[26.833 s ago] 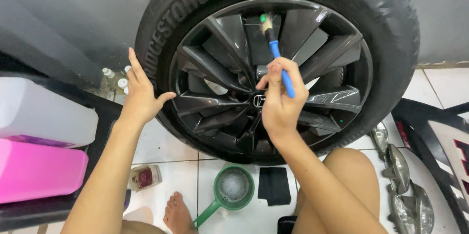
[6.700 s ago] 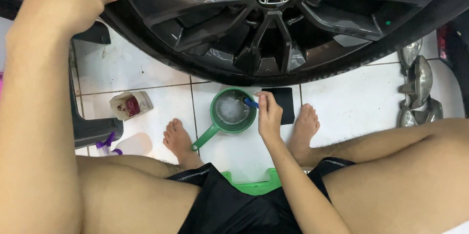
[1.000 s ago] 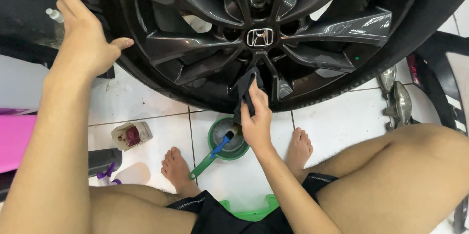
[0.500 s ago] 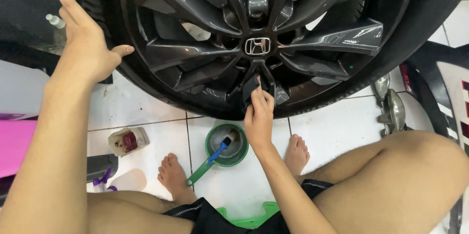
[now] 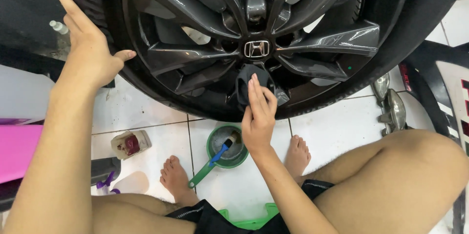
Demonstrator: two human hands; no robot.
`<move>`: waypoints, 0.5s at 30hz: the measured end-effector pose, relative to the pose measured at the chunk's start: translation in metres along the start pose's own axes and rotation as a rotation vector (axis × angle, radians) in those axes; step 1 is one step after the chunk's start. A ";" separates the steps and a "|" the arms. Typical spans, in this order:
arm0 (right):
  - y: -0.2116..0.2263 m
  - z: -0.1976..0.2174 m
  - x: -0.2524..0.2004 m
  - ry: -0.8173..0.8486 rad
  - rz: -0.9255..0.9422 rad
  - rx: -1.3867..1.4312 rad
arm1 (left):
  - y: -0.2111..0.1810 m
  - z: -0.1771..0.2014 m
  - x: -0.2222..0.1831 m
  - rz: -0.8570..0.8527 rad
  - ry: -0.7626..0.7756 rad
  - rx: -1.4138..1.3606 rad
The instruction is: The person cleans a car wheel using a brush and soapy water from a green bucket. They scrub the spokes and rim, then wipe the wheel with a black cloth.
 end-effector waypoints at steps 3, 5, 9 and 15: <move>-0.001 0.003 0.022 -0.018 0.066 -0.114 | 0.000 0.000 -0.001 0.036 0.010 0.043; -0.021 -0.007 0.023 0.090 0.106 -0.292 | 0.001 -0.001 0.001 0.016 -0.007 0.062; -0.043 0.021 0.001 0.052 0.031 -0.272 | -0.003 0.002 -0.002 -0.013 -0.020 0.038; -0.034 0.011 0.028 0.130 -0.051 -0.154 | 0.007 -0.003 0.001 0.011 0.005 0.035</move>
Point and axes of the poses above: each hand's wrist, its own x-axis towards the middle knuckle, its own z-axis out of the back of the hand, y = z × x, the point moved 6 cm from there along x, towards the middle knuckle, and after that the axes turned 14 degrees about -y, right-handed, at the moved point
